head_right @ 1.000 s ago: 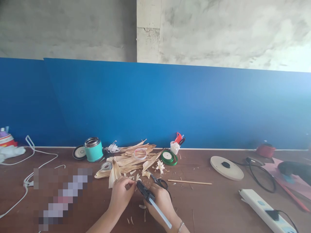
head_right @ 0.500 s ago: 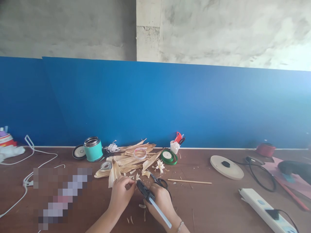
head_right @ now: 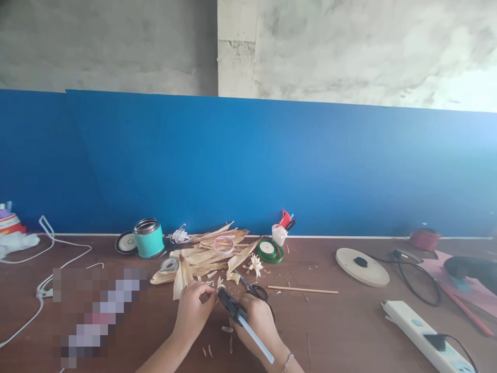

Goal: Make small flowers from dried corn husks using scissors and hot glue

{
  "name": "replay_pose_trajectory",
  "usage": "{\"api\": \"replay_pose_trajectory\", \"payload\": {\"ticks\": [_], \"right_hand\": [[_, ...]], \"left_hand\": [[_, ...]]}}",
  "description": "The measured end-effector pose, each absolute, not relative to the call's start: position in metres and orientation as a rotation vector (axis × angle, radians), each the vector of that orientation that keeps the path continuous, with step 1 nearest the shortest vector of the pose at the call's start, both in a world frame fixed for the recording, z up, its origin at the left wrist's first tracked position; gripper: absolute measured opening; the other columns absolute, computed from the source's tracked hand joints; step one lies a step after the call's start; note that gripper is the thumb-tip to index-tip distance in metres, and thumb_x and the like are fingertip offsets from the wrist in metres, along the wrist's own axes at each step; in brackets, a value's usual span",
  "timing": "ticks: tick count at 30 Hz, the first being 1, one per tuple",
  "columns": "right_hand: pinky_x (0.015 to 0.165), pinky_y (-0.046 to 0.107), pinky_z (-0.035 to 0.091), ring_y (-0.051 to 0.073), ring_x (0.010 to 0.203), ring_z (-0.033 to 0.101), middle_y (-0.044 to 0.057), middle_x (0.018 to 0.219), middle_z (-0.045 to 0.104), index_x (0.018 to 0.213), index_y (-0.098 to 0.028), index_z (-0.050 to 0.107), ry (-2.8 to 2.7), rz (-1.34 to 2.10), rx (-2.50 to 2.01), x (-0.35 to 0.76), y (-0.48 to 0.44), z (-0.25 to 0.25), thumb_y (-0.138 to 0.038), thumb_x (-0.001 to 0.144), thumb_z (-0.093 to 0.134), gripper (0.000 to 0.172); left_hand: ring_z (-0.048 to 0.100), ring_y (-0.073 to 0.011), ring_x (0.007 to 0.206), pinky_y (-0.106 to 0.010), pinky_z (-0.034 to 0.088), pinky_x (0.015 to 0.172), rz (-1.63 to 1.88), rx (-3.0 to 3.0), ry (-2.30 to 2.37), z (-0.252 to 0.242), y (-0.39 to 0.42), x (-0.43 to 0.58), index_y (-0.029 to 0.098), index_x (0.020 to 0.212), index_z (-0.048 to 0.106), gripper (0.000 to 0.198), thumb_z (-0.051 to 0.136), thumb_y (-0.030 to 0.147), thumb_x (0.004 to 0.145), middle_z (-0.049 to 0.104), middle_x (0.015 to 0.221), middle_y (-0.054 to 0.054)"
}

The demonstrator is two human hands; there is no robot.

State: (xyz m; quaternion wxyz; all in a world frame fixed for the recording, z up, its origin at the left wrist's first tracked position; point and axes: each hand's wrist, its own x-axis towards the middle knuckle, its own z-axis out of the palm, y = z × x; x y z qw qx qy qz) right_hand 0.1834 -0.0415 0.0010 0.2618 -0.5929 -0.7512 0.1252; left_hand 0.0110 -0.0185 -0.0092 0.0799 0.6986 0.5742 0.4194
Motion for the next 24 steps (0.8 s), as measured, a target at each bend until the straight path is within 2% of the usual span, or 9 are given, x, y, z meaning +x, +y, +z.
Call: {"api": "replay_pose_trajectory", "payload": {"ticks": [24], "right_hand": [[0.056,0.020,0.036,0.014,0.060,0.057,0.002,0.064,0.062,0.059,-0.019,0.055,-2.052,0.327,-1.605,0.1845,-0.0416,0.0001,-0.015,0.069,0.052,0.011]], "left_hand": [[0.061,-0.0216,0.073,-0.034,0.040,0.074,1.238,2.070,1.698,-0.0072,-0.0201,0.0104,0.021,0.058,0.062,0.021,0.055,0.023,0.078,0.067,0.064,-0.001]]}}
